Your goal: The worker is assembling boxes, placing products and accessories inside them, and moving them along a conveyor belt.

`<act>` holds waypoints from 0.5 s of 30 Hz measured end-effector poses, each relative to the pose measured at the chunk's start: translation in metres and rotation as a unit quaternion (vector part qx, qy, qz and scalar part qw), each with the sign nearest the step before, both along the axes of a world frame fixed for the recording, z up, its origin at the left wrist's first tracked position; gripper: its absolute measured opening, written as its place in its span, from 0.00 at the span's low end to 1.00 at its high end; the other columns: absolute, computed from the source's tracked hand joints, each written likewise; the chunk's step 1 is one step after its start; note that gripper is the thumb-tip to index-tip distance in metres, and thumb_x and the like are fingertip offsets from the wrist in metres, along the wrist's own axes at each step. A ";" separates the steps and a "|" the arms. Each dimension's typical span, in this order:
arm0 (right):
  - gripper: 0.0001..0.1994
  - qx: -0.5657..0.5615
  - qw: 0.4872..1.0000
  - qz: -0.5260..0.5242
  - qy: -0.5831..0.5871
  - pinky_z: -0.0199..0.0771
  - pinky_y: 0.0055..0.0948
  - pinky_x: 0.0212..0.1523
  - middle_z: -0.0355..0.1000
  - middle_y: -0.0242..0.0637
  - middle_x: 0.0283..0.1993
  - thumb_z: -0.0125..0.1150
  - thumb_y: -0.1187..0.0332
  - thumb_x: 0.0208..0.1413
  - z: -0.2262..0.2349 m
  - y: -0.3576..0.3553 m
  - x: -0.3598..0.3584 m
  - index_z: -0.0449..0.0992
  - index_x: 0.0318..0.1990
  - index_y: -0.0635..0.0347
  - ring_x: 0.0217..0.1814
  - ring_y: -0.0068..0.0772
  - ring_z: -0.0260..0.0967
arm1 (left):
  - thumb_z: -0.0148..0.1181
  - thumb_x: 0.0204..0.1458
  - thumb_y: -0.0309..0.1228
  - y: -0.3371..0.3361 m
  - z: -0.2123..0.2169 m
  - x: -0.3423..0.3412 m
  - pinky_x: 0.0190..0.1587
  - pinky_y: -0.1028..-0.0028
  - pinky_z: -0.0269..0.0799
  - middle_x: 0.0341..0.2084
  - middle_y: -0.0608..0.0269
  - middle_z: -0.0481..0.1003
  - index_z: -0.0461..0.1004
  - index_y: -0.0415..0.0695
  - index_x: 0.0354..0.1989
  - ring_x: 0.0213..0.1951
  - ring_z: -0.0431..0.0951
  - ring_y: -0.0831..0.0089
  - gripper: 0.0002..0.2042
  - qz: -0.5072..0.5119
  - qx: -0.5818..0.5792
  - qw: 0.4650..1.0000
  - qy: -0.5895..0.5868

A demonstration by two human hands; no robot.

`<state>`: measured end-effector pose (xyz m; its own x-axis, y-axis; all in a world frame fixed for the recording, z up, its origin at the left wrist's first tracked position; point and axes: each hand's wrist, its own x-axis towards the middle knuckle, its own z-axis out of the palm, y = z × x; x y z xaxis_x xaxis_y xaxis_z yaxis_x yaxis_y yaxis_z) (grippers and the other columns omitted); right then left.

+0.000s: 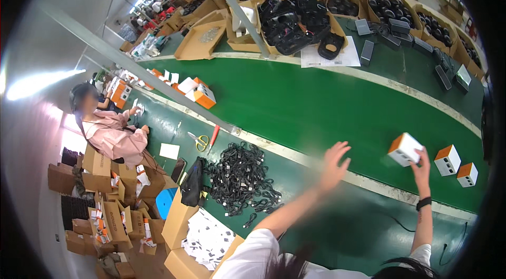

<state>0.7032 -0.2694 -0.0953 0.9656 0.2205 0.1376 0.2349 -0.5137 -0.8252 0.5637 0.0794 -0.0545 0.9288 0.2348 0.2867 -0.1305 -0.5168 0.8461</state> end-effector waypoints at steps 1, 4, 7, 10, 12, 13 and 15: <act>0.27 0.029 1.000 -0.009 0.000 0.63 0.30 0.52 0.49 0.47 0.65 0.60 0.82 0.40 -0.008 -0.043 0.011 0.66 0.52 0.55 0.64 0.38 0.54 | 0.55 0.48 0.27 0.010 0.005 -0.003 0.61 0.61 0.48 0.54 0.60 0.64 0.67 0.47 0.50 0.59 0.57 0.59 0.18 0.018 -0.019 1.000 -0.012; 0.26 -0.025 0.996 -0.087 -0.019 0.63 0.29 0.52 0.49 0.44 0.66 0.57 0.83 0.43 -0.028 -0.115 0.020 0.65 0.54 0.56 0.63 0.35 0.53 | 0.56 0.47 0.25 0.057 0.007 -0.021 0.59 0.64 0.53 0.50 0.57 0.66 0.69 0.45 0.46 0.55 0.61 0.59 0.15 0.071 -0.002 0.997 -0.028; 0.25 -0.120 0.985 -0.116 -0.040 0.63 0.29 0.51 0.52 0.42 0.64 0.56 0.83 0.44 -0.014 -0.118 0.014 0.65 0.53 0.56 0.62 0.38 0.55 | 0.56 0.46 0.25 0.089 0.011 -0.045 0.58 0.65 0.55 0.50 0.57 0.67 0.69 0.44 0.45 0.54 0.63 0.59 0.15 0.096 -0.008 0.995 -0.019; 0.23 -0.217 0.956 -0.140 -0.139 0.63 0.29 0.48 0.55 0.41 0.61 0.53 0.82 0.46 0.029 -0.078 0.002 0.65 0.53 0.56 0.58 0.41 0.58 | 0.56 0.46 0.24 0.104 0.018 -0.064 0.58 0.66 0.56 0.49 0.56 0.67 0.70 0.43 0.44 0.54 0.64 0.60 0.14 0.119 -0.008 0.993 0.005; 0.20 -0.199 0.946 -0.127 -0.223 0.66 0.27 0.43 0.58 0.39 0.57 0.50 0.82 0.47 0.074 -0.033 0.003 0.65 0.50 0.57 0.51 0.37 0.62 | 0.56 0.45 0.24 0.105 0.021 -0.074 0.58 0.66 0.56 0.48 0.56 0.68 0.70 0.43 0.43 0.54 0.64 0.60 0.14 0.119 -0.011 0.993 0.004; 0.19 -0.144 0.977 -0.056 -0.146 0.66 0.26 0.41 0.60 0.39 0.54 0.50 0.82 0.47 0.088 -0.003 0.011 0.66 0.49 0.58 0.47 0.33 0.63 | 0.56 0.46 0.24 0.106 0.026 -0.079 0.57 0.67 0.56 0.48 0.57 0.68 0.70 0.43 0.43 0.54 0.64 0.61 0.14 0.118 -0.024 0.993 0.001; 0.16 -0.066 0.994 0.089 -0.014 0.66 0.25 0.35 0.66 0.36 0.43 0.52 0.81 0.46 0.137 0.100 0.004 0.68 0.45 0.61 0.33 0.25 0.63 | 0.56 0.46 0.24 0.110 0.037 -0.100 0.57 0.67 0.57 0.47 0.57 0.69 0.70 0.43 0.43 0.53 0.65 0.62 0.13 0.126 -0.032 0.991 0.003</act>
<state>0.7071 -0.1694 0.0416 0.9061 0.4049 0.1223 0.3532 -0.5651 -0.7456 0.4642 0.1894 -0.0172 0.8398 0.4775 0.2582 0.0011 -0.4772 0.8788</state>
